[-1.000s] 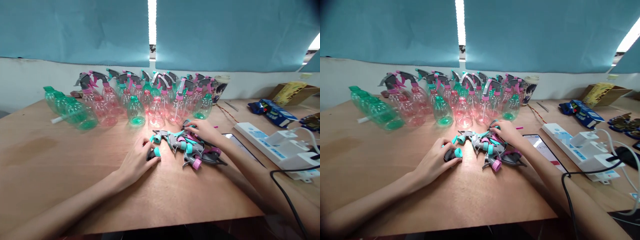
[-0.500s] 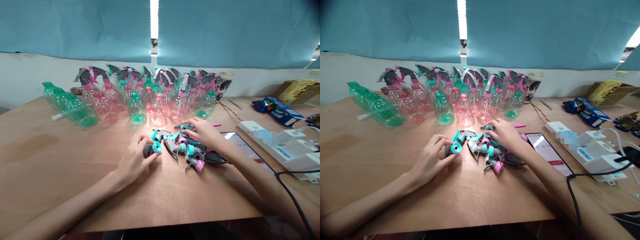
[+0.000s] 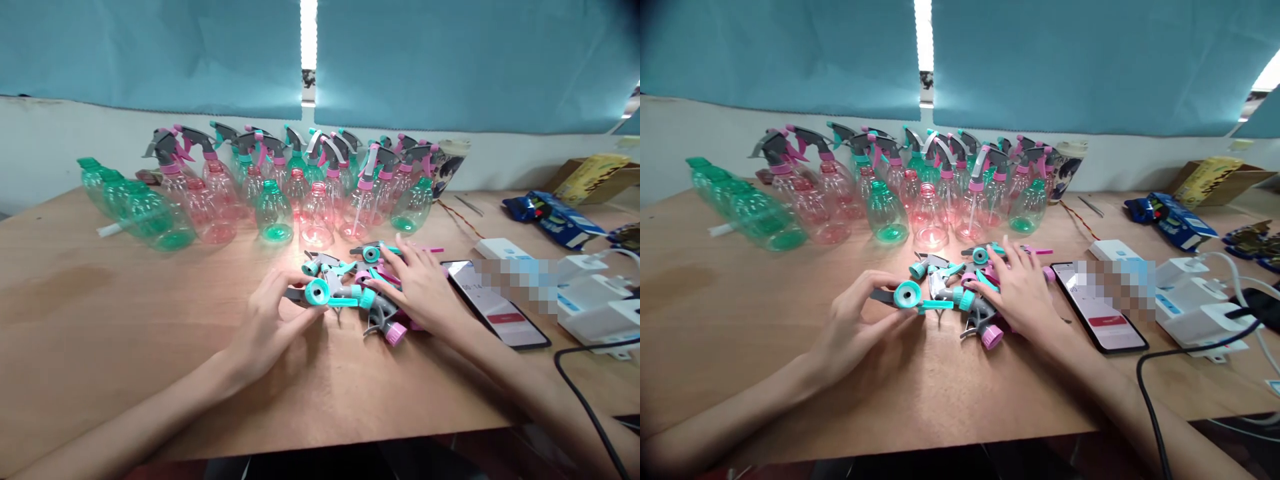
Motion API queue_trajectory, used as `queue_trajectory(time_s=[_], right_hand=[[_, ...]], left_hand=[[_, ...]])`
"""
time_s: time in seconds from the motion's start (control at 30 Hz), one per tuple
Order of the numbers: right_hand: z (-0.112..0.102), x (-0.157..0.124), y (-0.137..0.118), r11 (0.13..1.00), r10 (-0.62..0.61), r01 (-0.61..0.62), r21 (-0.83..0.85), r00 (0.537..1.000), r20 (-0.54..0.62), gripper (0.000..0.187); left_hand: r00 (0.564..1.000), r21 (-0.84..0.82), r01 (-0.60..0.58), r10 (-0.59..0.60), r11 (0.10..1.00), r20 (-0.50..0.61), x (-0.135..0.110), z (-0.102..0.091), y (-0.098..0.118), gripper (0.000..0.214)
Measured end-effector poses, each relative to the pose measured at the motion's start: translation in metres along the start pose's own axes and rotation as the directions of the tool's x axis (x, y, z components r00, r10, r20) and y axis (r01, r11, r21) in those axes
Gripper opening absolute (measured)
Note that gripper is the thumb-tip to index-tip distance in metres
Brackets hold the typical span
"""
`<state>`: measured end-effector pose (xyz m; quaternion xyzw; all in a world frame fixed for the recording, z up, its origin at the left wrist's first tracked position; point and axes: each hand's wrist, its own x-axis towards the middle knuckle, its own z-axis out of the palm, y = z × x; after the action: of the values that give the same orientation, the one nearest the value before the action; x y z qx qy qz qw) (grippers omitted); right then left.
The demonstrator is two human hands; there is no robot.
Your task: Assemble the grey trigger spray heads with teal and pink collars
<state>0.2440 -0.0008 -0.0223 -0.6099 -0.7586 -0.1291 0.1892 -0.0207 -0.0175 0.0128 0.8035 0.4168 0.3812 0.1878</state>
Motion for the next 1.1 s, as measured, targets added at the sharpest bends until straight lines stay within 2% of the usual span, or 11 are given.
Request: queue_trajectory(time_s=[0.13,0.2,0.33,0.47,0.6,0.67,0.77,0.87,1.0,1.07,1.1], right_hand=[[0.002,0.015,-0.017,0.999,0.033,-0.034,-0.023,0.999,-0.041,0.056],[0.003,0.022,-0.018,1.000,0.005,-0.006,-0.020,0.999,-0.033,0.053],[0.000,0.026,-0.014,0.974,-0.149,0.127,0.186,0.983,0.109,0.050],[-0.010,0.018,-0.011,0.932,-0.197,0.108,0.346,0.952,0.235,0.053],[-0.032,0.017,-0.017,0.927,-0.163,0.102,0.360,0.976,0.142,0.044],[-0.046,0.019,-0.026,0.880,-0.179,0.106,0.463,0.977,0.116,0.035],[-0.059,0.021,-0.041,0.769,-0.293,0.105,0.631,0.934,0.202,0.025],[-0.057,0.023,-0.053,0.703,-0.370,0.064,0.708,0.884,0.287,0.025],[-0.048,0.025,-0.057,0.657,-0.374,-0.074,0.751,0.832,0.410,0.044],[-0.047,0.026,-0.058,0.669,-0.386,-0.063,0.740,0.822,0.418,0.049],[-0.047,0.026,-0.058,0.683,-0.385,-0.047,0.729,0.824,0.415,0.045]], left_hand=[[0.997,-0.068,0.081,-0.080,0.994,0.010,0.000,0.002,0.002,0.020],[0.996,-0.089,0.088,-0.087,0.992,0.008,-0.001,0.004,0.003,0.020],[0.996,-0.119,0.087,-0.089,0.989,-0.009,-0.003,0.006,0.001,0.020],[0.992,-0.204,0.120,-0.125,0.972,-0.013,-0.004,0.007,-0.001,0.028],[0.998,-0.221,0.057,-0.056,0.974,0.010,-0.005,0.009,-0.001,0.041],[1.000,-0.209,0.000,0.004,0.978,0.019,-0.006,0.010,-0.002,0.038],[0.996,-0.166,-0.084,0.087,0.983,0.009,-0.008,0.012,-0.006,0.034],[0.992,-0.110,-0.126,0.129,0.986,0.019,-0.007,0.010,-0.013,0.033],[0.994,-0.143,-0.054,0.067,0.988,0.090,-0.003,0.005,-0.020,0.028],[0.991,-0.204,-0.004,0.032,0.979,0.133,-0.001,0.005,-0.020,0.025],[0.988,-0.252,0.029,0.011,0.967,0.155,0.000,0.004,-0.021,0.024]])
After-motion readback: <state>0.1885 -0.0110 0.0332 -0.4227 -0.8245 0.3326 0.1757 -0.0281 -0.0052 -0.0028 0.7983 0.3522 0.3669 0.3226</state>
